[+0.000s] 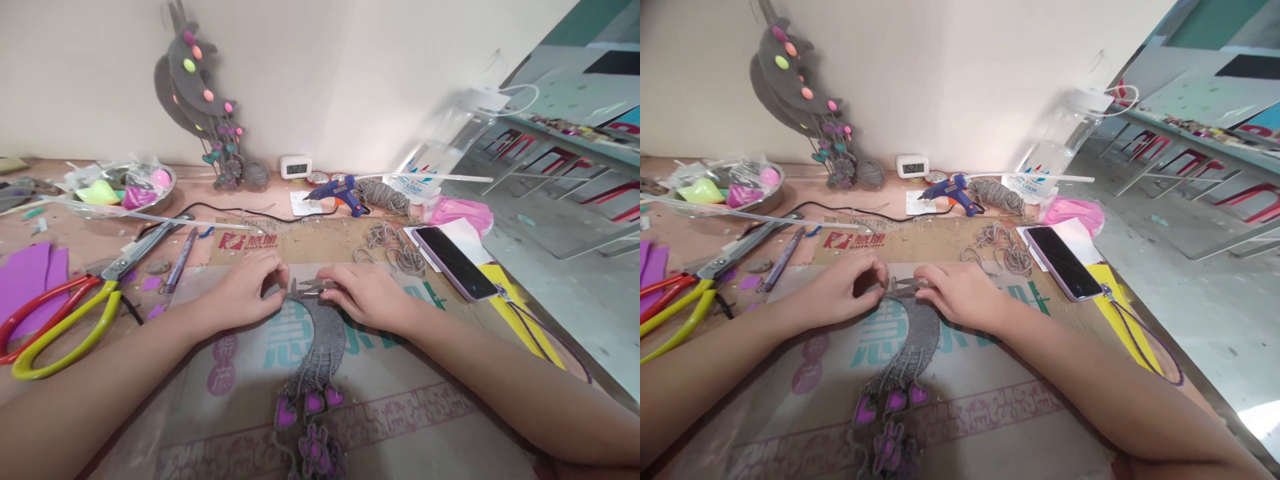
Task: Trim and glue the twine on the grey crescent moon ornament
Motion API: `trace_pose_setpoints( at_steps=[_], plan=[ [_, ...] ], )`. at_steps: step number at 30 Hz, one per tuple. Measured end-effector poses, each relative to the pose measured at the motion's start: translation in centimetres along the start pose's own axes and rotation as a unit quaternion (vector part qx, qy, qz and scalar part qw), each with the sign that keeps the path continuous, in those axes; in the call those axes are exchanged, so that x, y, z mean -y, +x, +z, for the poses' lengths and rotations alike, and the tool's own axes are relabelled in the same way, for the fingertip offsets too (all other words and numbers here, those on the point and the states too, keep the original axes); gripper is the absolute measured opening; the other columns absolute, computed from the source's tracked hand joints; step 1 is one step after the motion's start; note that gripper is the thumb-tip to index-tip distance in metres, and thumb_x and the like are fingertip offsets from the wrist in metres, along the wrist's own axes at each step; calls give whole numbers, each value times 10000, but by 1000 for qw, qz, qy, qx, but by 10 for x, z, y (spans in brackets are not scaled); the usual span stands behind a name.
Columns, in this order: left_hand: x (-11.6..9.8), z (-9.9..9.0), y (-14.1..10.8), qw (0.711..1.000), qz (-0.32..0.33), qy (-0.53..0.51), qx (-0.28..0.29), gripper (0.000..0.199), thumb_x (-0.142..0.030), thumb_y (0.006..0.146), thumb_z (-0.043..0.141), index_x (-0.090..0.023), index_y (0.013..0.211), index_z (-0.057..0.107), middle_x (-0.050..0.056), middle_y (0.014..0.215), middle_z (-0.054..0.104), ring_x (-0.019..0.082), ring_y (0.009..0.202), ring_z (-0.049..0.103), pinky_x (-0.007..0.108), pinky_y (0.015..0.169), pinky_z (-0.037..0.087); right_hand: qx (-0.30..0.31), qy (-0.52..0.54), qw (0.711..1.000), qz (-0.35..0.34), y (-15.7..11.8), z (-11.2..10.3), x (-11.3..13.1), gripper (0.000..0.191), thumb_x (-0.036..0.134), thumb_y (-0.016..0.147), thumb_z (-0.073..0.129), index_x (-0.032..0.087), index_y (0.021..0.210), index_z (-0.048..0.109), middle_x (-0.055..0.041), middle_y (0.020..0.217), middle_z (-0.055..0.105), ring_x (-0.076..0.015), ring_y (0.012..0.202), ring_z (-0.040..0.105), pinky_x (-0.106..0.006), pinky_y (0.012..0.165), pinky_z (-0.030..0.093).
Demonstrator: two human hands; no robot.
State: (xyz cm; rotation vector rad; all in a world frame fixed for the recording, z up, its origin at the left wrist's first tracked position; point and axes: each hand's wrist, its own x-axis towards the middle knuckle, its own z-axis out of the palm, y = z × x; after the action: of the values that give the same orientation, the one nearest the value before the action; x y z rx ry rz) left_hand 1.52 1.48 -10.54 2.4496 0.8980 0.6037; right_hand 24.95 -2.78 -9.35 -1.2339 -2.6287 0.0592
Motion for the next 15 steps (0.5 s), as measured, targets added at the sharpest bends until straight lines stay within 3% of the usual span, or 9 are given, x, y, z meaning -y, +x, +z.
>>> trace_pose_setpoints(
  at_steps=[3,7,12,15],
  plan=[
    [1,-1,1,1000,-16,4,-3,98,-167,750,540,-190,692,464,3,741,540,165,740,510,311,705,416,14,-18,998,-53,1,-1,-2,270,361,949,369,165,1022,540,-49,850,644,-158,753,576,-257,639,346],
    [3,-5,2,1000,-22,19,3,272,-251,832,479,-179,571,452,15,716,552,162,726,520,317,707,416,14,-49,996,-69,0,-2,-5,283,359,955,351,163,1000,551,-39,800,618,-145,696,536,-265,616,308],
    [6,-7,2,1000,-6,9,24,115,-297,808,543,-191,778,578,17,814,585,185,824,520,336,770,412,19,-65,996,-60,0,0,-8,287,374,952,356,177,1005,557,-37,818,621,-154,699,519,-276,627,287],
    [7,-6,2,999,18,9,45,82,-276,788,573,-197,800,589,19,856,583,194,880,512,346,808,398,28,-58,996,-59,0,1,-8,277,372,950,364,182,1016,554,-37,829,626,-159,715,528,-277,639,294]
  ],
)
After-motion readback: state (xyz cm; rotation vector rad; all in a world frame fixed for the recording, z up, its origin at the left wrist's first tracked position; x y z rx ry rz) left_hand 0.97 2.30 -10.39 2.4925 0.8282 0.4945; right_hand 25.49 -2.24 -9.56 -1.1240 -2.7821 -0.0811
